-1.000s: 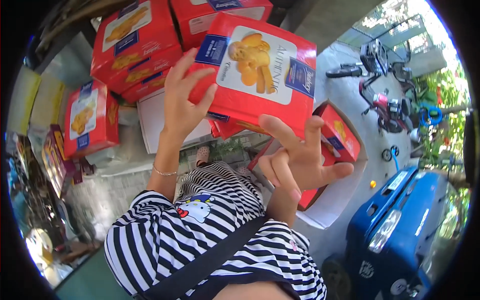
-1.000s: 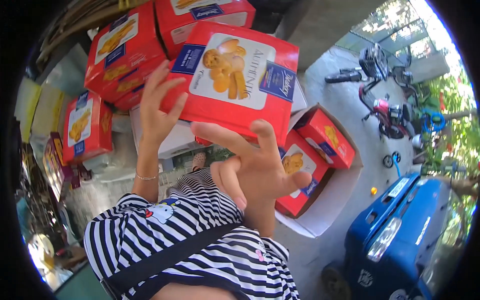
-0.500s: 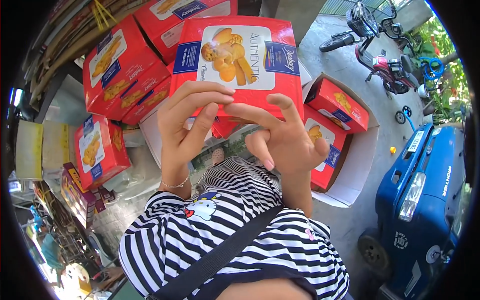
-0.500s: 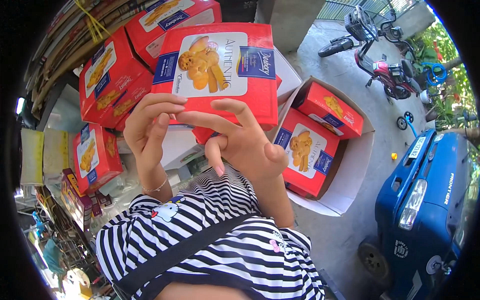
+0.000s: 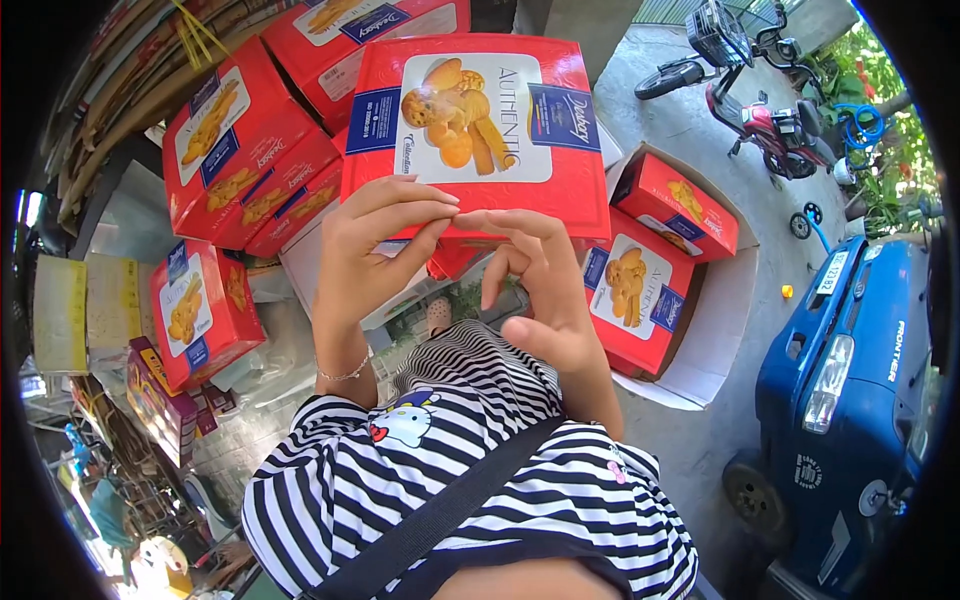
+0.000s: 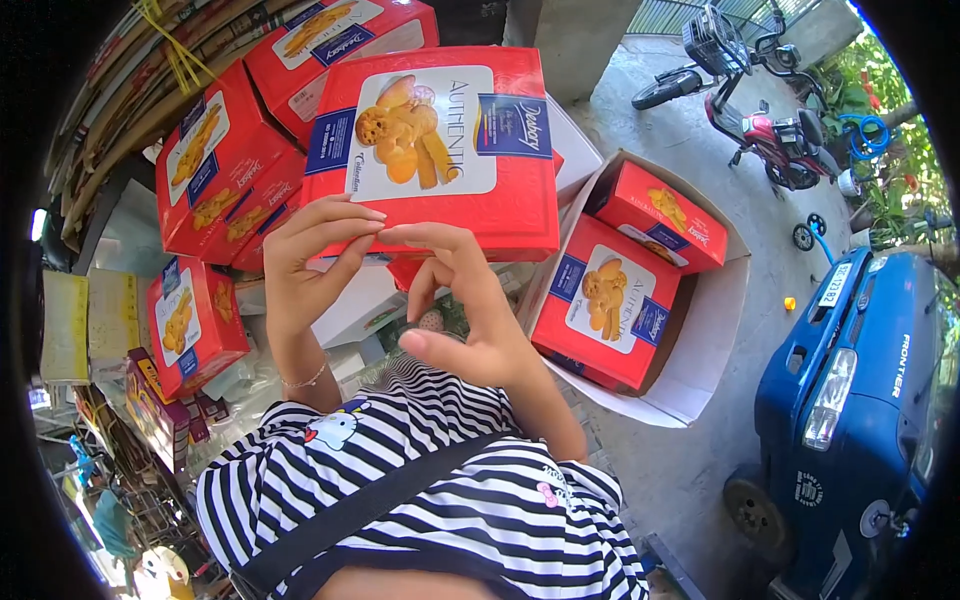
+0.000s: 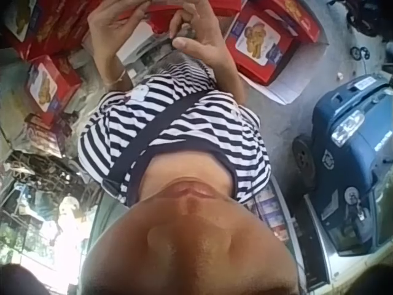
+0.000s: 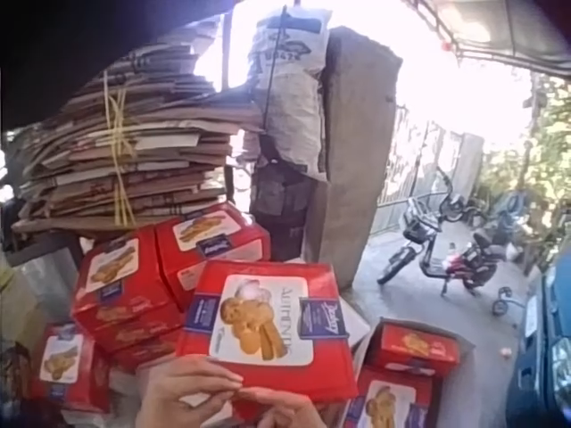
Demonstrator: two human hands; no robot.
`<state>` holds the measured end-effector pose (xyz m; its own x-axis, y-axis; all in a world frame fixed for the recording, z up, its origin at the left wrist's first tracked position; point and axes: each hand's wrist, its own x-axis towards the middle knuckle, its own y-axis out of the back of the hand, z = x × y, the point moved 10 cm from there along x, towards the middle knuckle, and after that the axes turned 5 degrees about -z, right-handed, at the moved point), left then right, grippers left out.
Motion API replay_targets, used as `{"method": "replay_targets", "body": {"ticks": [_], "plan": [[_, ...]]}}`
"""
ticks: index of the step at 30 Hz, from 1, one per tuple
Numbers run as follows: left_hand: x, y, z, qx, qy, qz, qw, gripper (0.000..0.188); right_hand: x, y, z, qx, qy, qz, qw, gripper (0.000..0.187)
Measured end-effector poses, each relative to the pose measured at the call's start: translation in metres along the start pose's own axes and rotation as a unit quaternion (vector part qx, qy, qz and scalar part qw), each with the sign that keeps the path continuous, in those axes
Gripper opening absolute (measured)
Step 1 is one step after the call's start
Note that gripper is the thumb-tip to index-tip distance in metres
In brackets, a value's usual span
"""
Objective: Sorting and arranging boxes of cookies into a larger shipping container.
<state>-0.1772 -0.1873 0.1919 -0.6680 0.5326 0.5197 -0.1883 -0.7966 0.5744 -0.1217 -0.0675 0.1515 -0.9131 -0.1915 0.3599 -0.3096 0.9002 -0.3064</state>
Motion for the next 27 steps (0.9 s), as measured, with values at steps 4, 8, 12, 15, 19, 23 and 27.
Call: {"method": "replay_targets", "body": {"ticks": [4,8,12,15,19,23,27], "plan": [[0.0,-0.004,0.0,0.067,-0.042,-0.02,0.997,0.019,0.0,-0.004,-0.001,-0.12,0.002,-0.022,0.993,0.069],[-0.003,-0.004,0.001,0.096,-0.083,-0.009,0.992,0.017,0.002,-0.007,0.003,-0.179,-0.009,-0.018,0.984,0.069],[-0.006,-0.007,0.0,0.119,-0.084,-0.048,0.988,0.016,0.006,-0.018,0.004,-0.25,-0.034,-0.05,0.966,0.07],[-0.008,-0.004,0.002,0.116,-0.089,-0.041,0.988,0.017,0.009,-0.024,0.001,-0.279,-0.029,-0.067,0.957,0.072],[-0.014,0.016,0.006,0.096,-0.088,0.061,0.99,0.019,0.009,-0.029,-0.008,-0.191,0.065,-0.081,0.976,0.074],[-0.023,0.026,0.003,0.046,-0.083,0.132,0.987,0.02,0.01,-0.038,-0.012,-0.135,0.121,-0.11,0.977,0.078],[-0.028,0.025,-0.013,-0.074,-0.044,0.202,0.976,0.016,0.007,-0.039,-0.004,-0.032,0.122,-0.137,0.982,0.083]]}}
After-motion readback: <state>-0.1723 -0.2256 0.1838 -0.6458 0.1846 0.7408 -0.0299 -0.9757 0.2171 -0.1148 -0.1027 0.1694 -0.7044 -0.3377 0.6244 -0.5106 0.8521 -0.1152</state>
